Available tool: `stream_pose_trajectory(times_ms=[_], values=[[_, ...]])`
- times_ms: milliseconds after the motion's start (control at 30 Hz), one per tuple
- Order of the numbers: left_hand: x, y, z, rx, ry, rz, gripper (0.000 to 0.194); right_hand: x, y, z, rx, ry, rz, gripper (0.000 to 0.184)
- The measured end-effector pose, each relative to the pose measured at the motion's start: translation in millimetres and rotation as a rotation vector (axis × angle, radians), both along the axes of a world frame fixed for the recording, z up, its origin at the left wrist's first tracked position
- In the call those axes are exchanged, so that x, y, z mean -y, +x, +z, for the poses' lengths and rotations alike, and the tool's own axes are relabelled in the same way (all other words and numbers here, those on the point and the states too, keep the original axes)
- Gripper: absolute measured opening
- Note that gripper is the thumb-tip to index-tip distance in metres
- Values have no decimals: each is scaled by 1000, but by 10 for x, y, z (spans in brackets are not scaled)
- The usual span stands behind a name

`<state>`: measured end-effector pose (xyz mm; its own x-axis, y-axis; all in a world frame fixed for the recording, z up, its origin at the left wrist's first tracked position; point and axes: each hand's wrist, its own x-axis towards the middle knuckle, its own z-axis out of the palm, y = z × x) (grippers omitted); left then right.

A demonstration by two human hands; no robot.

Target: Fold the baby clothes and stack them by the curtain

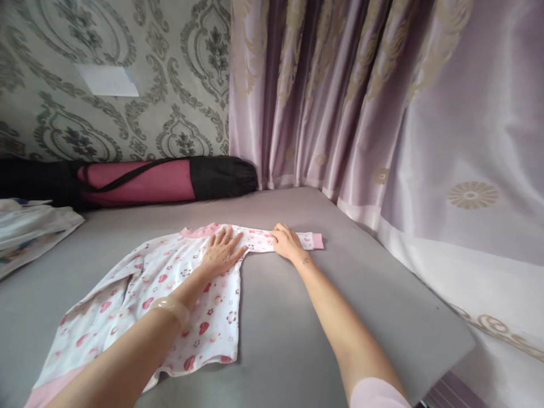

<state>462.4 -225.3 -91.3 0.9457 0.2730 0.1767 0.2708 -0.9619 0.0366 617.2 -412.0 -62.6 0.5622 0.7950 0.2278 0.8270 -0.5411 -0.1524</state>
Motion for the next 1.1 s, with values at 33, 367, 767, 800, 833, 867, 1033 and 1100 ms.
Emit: stream_pose_trajectory(times_ms=[33,367,767,800,833,867,1033,1100], values=[[-2,1,-3,1,-3,0,63,-18,-2,33,-26,-15,-31,28],[-14,11,-7,18,-50,7,64,-275,96,298,-68,-286,-112,31],[-8,12,5,8,-57,12,64,-326,-29,346,56,-430,-39,27],[-10,14,2,6,-62,13,64,-327,-29,332,64,-432,-33,28],[-13,15,-1,5,-66,14,65,-331,-21,320,68,-436,-29,28],[-15,17,-3,5,-70,13,65,-339,-7,311,69,-441,-26,29],[-19,15,-3,16,-70,7,65,-383,96,319,46,-474,-27,27],[-18,12,-2,11,-73,8,65,-385,125,327,49,-469,-48,29]])
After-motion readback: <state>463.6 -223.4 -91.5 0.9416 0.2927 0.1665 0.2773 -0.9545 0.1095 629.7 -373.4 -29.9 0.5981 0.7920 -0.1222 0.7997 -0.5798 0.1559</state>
